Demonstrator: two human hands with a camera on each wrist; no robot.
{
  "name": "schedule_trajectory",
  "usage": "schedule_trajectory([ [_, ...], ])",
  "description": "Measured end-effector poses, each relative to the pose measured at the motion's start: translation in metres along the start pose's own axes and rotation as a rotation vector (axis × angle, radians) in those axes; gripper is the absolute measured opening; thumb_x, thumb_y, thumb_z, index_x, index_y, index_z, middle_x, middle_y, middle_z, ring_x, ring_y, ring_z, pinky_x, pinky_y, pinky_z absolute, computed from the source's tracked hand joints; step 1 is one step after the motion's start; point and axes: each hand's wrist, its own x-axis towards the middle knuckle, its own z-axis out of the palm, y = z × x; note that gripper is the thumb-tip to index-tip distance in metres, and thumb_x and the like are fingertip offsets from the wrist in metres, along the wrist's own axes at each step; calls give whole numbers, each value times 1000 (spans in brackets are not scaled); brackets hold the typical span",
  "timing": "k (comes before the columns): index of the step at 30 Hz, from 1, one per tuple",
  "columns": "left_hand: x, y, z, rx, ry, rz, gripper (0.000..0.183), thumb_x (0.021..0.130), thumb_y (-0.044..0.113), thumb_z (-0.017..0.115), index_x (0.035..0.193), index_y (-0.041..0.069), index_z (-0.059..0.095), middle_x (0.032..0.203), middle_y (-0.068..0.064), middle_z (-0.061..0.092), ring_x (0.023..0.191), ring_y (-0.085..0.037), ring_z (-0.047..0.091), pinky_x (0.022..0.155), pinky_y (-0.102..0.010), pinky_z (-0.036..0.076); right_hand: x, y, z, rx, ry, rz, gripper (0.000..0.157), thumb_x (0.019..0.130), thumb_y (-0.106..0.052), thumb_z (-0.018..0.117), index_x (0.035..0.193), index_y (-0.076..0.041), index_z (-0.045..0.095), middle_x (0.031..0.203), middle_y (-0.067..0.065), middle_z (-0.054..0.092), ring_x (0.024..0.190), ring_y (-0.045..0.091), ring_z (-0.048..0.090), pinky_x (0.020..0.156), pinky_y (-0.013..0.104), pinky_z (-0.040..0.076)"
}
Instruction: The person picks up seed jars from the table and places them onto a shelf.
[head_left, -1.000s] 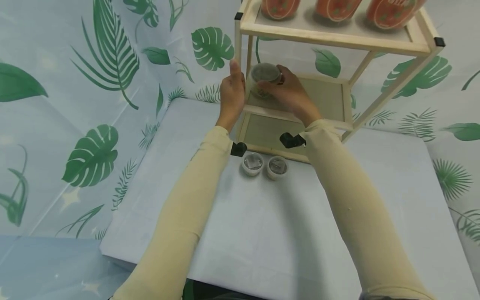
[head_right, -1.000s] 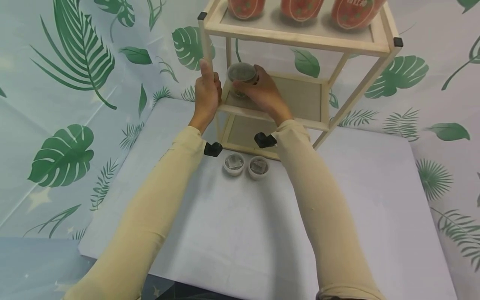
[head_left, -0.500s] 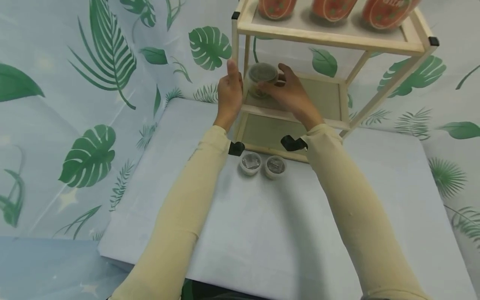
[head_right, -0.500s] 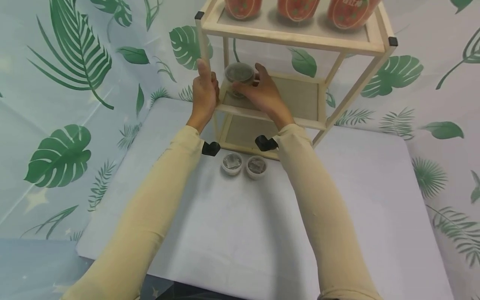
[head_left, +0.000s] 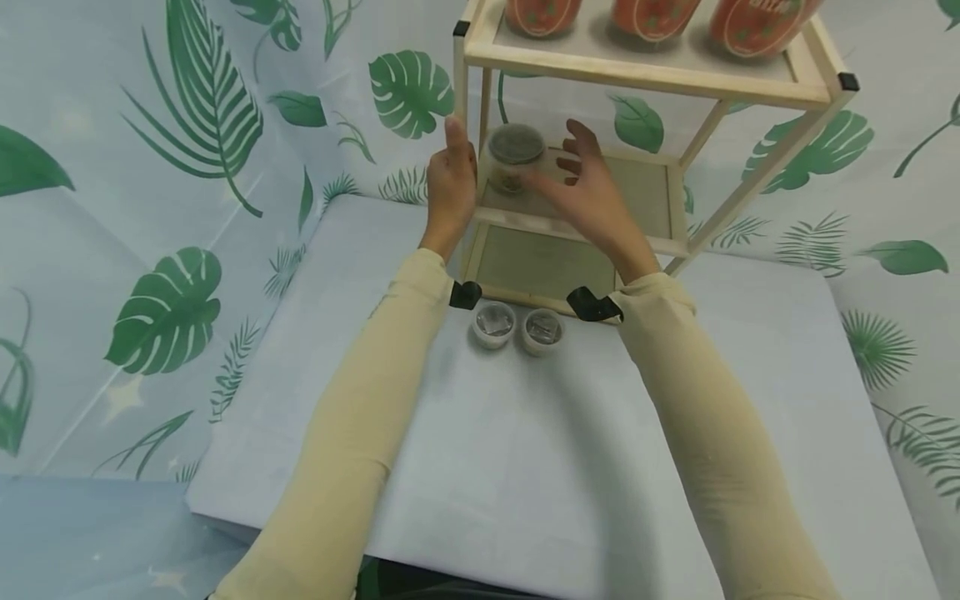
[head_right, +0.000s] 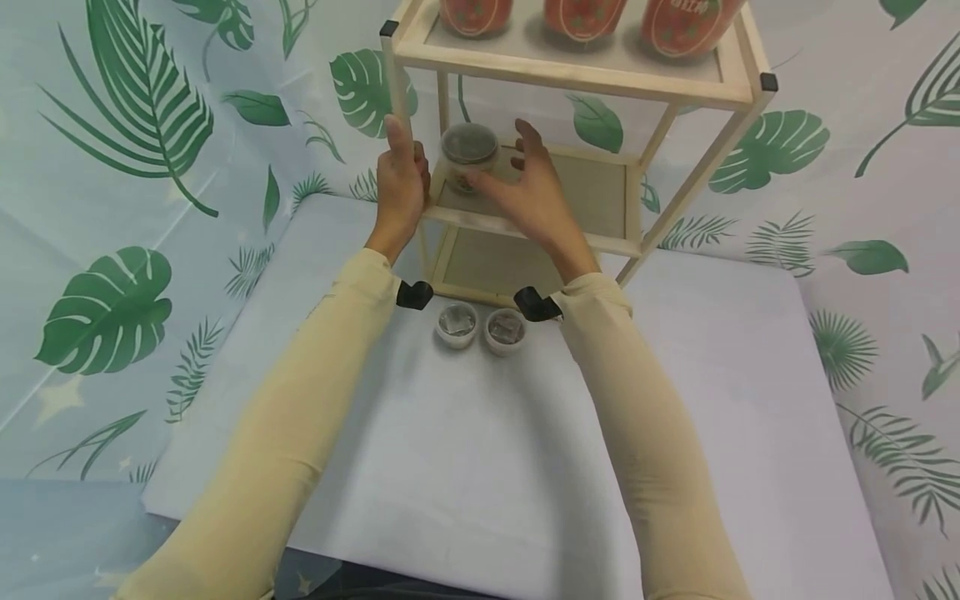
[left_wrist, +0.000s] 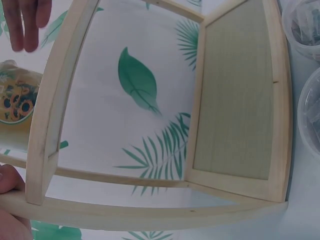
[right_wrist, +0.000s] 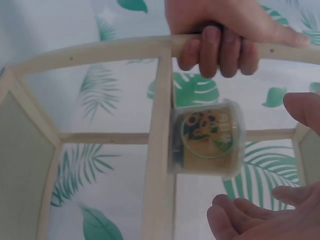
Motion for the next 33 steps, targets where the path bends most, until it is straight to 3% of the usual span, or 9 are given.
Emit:
schedule_trajectory([
  [14,0,1,0,11,13,2,64,119,35,22,58,19,31,53,5,28,47,-11,21,46,-25,15,-43,8,-4,93,108,-127,89,99,-31,75,169,-14,23,170,12,30,152,23,39,120,32,31],
  [26,0,0,2,-26,18,-14,64,119,34,23,58,19,32,54,5,29,48,-11,23,47,-25,16,-74,27,6,170,162,-206,77,98,-16,75,163,-4,34,162,14,40,147,33,47,115,39,38],
  [33,0,0,3,-66,7,-8,63,120,33,22,59,20,32,54,5,28,48,-11,22,47,-25,16,-88,43,14,212,142,-208,70,100,-9,74,159,1,38,157,21,45,143,32,51,116,43,39],
])
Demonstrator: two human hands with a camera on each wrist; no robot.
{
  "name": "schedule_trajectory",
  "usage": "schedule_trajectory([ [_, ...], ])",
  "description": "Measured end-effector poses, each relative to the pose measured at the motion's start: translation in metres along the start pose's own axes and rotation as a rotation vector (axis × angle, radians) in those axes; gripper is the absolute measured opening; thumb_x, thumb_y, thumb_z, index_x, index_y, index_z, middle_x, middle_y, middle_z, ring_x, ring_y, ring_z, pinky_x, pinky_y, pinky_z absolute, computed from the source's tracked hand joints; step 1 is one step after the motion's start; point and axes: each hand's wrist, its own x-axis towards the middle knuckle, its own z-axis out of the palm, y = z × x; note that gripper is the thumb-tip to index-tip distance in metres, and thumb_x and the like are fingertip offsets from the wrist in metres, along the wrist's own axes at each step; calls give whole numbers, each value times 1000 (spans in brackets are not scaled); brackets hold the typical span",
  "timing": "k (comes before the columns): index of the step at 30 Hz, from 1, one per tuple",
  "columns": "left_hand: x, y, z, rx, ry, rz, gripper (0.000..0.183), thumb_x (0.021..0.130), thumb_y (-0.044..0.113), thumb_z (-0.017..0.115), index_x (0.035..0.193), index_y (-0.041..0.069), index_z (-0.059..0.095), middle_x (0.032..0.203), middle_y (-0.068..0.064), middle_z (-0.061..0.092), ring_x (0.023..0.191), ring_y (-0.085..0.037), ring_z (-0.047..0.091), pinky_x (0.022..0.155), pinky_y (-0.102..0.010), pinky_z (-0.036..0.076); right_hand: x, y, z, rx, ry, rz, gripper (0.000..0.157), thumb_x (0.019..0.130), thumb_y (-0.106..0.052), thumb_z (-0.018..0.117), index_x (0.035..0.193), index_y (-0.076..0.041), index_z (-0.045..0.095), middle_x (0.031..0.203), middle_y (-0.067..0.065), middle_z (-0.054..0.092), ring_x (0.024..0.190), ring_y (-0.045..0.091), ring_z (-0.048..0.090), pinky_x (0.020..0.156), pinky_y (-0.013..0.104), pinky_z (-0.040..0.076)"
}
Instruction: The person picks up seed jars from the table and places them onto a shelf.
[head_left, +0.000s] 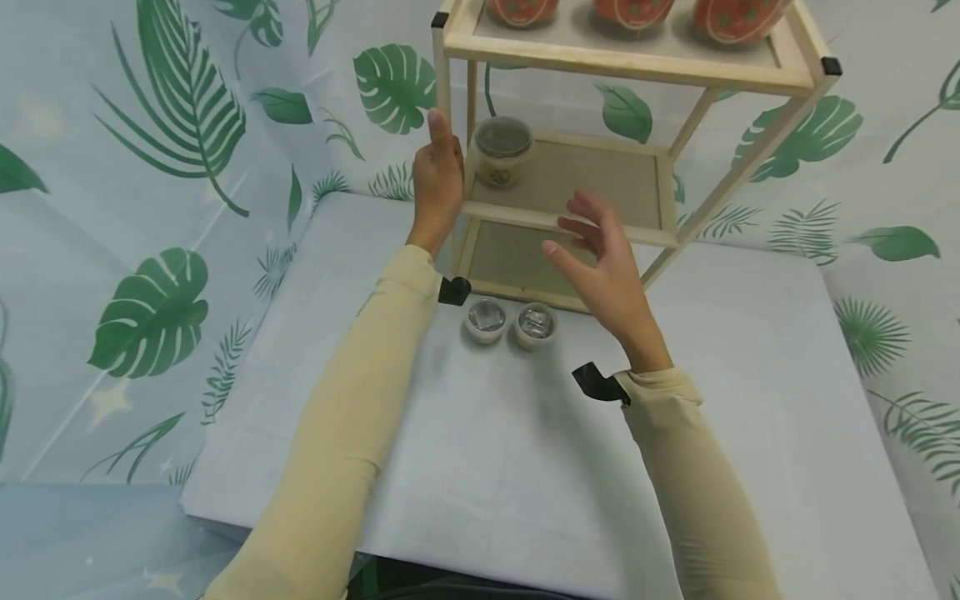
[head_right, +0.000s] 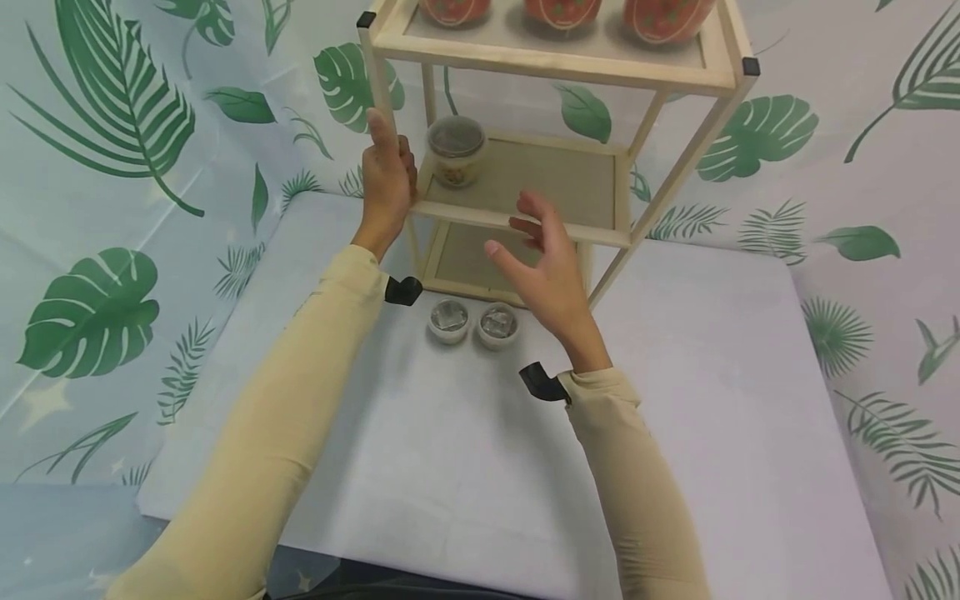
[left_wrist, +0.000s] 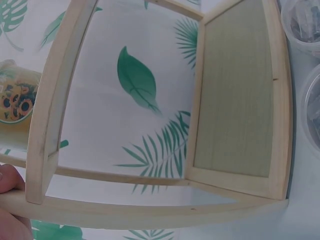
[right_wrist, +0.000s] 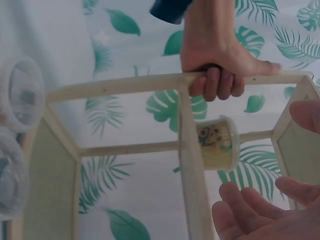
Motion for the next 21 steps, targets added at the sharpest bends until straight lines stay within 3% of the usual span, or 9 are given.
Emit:
schedule_trajectory([
  [8,-1,-1,-1,18,-4,-10,63,120,34,21,60,18,32,55,5,29,49,-11,23,47,-25,17,-18,26,3,-9,-41,47,63,101,-9,73,156,3,43,153,16,50,143,33,51,117,50,37],
  [21,-4,1,-1,38,-3,6,63,120,37,21,61,18,32,55,4,28,49,-12,23,47,-27,17,-48,82,5,-5,-71,193,71,101,-15,75,159,0,38,157,18,46,147,35,45,118,55,34],
])
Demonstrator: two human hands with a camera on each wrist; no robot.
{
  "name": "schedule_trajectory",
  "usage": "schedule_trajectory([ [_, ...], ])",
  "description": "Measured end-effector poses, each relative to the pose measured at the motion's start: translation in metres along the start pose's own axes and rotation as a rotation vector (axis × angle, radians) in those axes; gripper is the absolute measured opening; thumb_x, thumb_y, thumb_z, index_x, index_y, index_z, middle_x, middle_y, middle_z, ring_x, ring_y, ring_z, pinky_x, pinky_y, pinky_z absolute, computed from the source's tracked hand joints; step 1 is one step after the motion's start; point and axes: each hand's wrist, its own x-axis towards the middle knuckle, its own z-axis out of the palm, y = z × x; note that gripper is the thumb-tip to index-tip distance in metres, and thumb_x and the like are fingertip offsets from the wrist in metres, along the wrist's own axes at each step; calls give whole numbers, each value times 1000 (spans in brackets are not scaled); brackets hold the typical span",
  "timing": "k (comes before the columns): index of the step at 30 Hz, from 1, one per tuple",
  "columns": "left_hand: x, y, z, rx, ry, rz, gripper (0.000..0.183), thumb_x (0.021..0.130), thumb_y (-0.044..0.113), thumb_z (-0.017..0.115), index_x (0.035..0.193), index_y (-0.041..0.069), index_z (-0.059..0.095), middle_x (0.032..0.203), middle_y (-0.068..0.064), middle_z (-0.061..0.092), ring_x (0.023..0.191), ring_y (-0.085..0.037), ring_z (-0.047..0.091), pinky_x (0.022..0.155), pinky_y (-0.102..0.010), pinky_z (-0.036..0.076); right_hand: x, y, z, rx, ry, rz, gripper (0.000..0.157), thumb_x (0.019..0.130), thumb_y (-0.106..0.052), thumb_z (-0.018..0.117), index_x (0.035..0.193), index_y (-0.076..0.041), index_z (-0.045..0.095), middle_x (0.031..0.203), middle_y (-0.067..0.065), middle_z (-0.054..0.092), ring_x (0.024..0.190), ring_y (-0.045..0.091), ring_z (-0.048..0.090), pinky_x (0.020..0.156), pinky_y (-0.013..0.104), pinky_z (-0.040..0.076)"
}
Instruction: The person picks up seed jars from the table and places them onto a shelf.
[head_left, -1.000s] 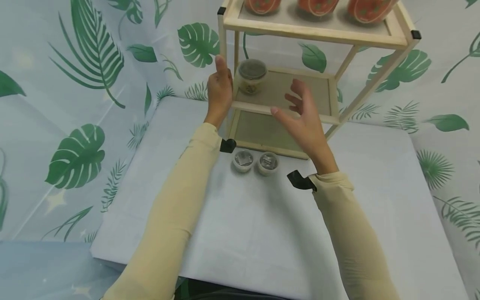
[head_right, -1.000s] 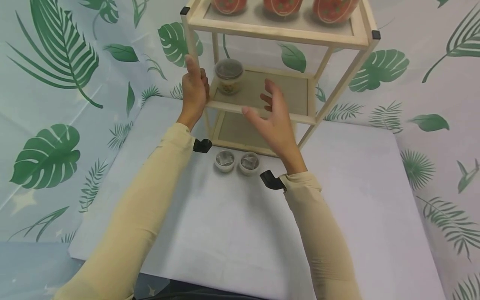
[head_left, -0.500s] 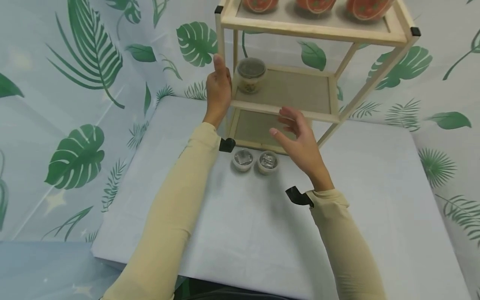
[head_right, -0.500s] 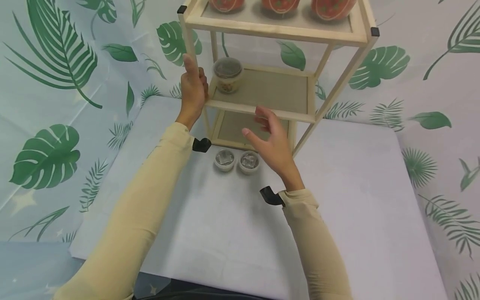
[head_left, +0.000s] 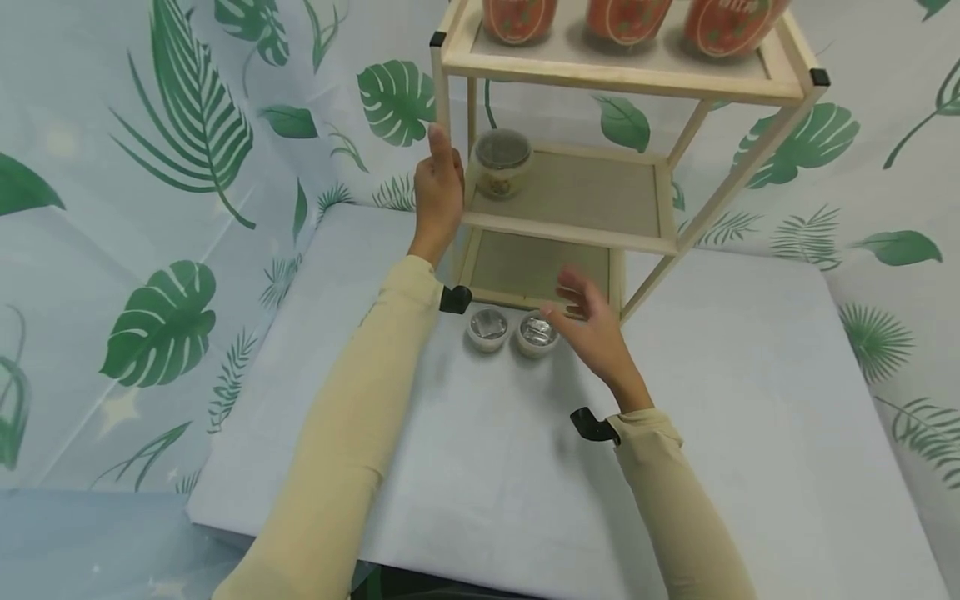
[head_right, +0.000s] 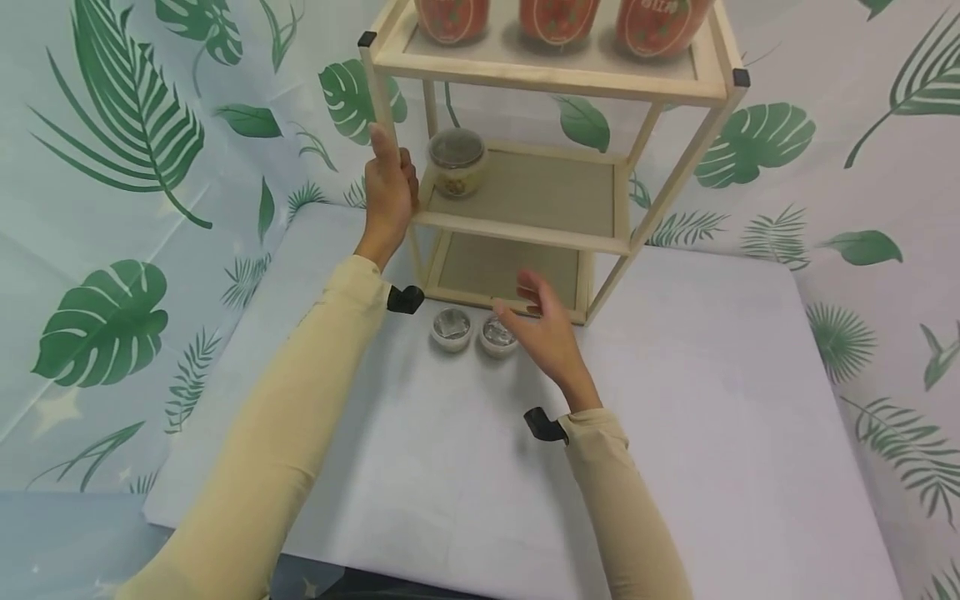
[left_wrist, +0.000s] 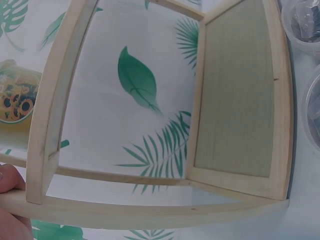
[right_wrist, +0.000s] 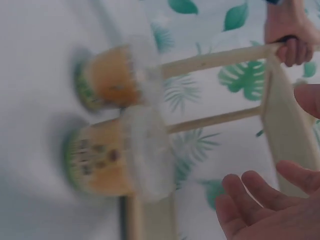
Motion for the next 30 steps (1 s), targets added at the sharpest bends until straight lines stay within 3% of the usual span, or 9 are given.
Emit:
schedule_trajectory([
  [9,1,4,-1,2,3,0,63,120,36,21,60,18,32,55,4,28,49,-11,23,47,-26,17,-4,32,6,-9,-9,32,73,102,-14,74,160,3,34,160,28,41,148,47,40,120,58,31],
  [25,0,1,-2,49,1,-1,65,119,37,20,58,17,31,53,3,27,47,-12,21,46,-26,15,-16,71,17,68,-32,125,86,98,-13,78,164,5,25,166,26,35,151,44,37,122,56,30],
  [30,0,0,-1,40,1,12,64,119,37,20,58,19,31,53,6,27,47,-10,21,47,-25,15,-21,80,20,43,-32,131,83,97,-13,79,163,2,31,158,26,44,144,42,45,118,56,33],
])
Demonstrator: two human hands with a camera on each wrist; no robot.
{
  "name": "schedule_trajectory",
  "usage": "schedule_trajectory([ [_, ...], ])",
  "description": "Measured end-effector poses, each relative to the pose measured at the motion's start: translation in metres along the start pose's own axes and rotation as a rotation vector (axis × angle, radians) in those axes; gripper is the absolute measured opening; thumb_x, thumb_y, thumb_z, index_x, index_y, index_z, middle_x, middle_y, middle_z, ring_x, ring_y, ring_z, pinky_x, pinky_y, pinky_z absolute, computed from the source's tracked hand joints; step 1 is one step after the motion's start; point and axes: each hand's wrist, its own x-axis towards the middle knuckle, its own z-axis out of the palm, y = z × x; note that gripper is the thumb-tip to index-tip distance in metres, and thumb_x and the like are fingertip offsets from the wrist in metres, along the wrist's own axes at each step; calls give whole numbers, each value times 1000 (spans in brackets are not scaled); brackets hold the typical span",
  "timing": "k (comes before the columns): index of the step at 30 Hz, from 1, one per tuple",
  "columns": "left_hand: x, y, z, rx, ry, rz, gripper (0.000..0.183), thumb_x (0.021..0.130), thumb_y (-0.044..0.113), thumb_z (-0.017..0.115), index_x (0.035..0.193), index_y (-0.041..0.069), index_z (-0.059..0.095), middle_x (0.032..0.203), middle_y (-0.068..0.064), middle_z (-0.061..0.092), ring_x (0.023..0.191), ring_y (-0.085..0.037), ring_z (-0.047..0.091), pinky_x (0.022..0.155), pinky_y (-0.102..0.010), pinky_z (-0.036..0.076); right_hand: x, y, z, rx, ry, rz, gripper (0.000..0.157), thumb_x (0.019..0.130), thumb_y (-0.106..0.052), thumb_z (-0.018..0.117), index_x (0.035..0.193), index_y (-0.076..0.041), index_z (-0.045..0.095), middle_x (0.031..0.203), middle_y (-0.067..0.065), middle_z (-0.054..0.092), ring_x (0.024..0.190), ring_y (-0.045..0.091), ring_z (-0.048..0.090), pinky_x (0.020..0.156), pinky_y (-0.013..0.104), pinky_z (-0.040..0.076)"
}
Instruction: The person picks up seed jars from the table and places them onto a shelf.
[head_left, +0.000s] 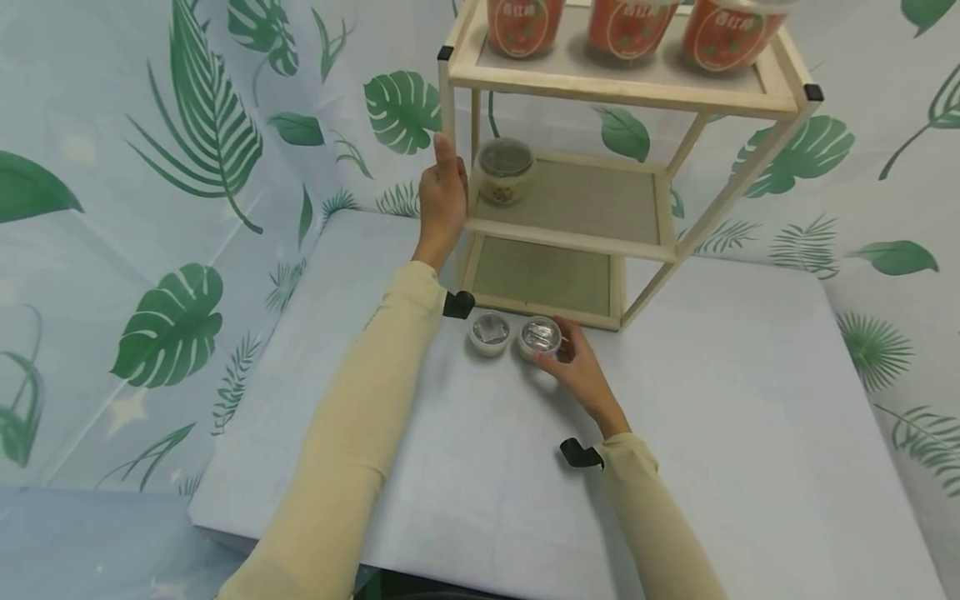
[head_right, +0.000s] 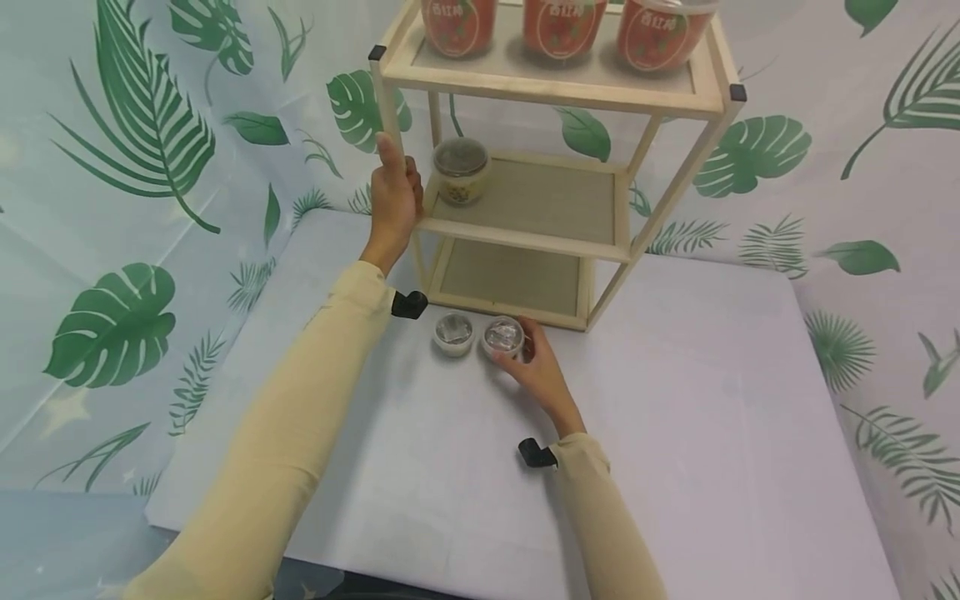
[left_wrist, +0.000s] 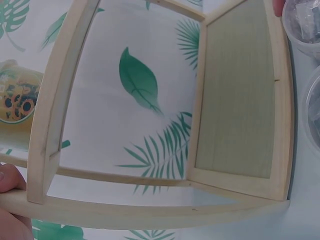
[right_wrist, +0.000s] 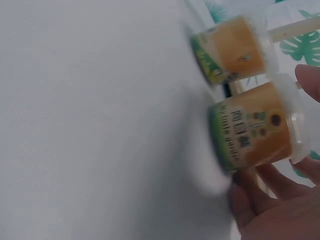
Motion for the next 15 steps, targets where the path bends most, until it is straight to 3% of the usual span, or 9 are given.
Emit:
schedule_trajectory([
  [3,-1,-1,0,0,-3,3,64,119,36,20,58,20,32,52,8,28,47,-9,22,47,-25,15,-2,6,2,-7,3,0,80,98,-13,80,162,1,34,154,26,48,146,40,44,121,54,31],
  [8,-2,-1,-1,-4,2,5,64,119,36,20,59,20,31,53,7,27,47,-9,22,47,-25,16,-4,10,6,19,15,-15,79,99,-11,79,163,0,34,162,26,41,154,40,35,126,51,24],
  [15,0,-1,-1,-22,-3,6,63,119,34,21,59,19,31,54,6,28,48,-10,23,47,-25,17,-4,12,8,-10,38,0,79,101,-12,77,165,-4,33,165,24,38,154,41,34,126,51,24],
])
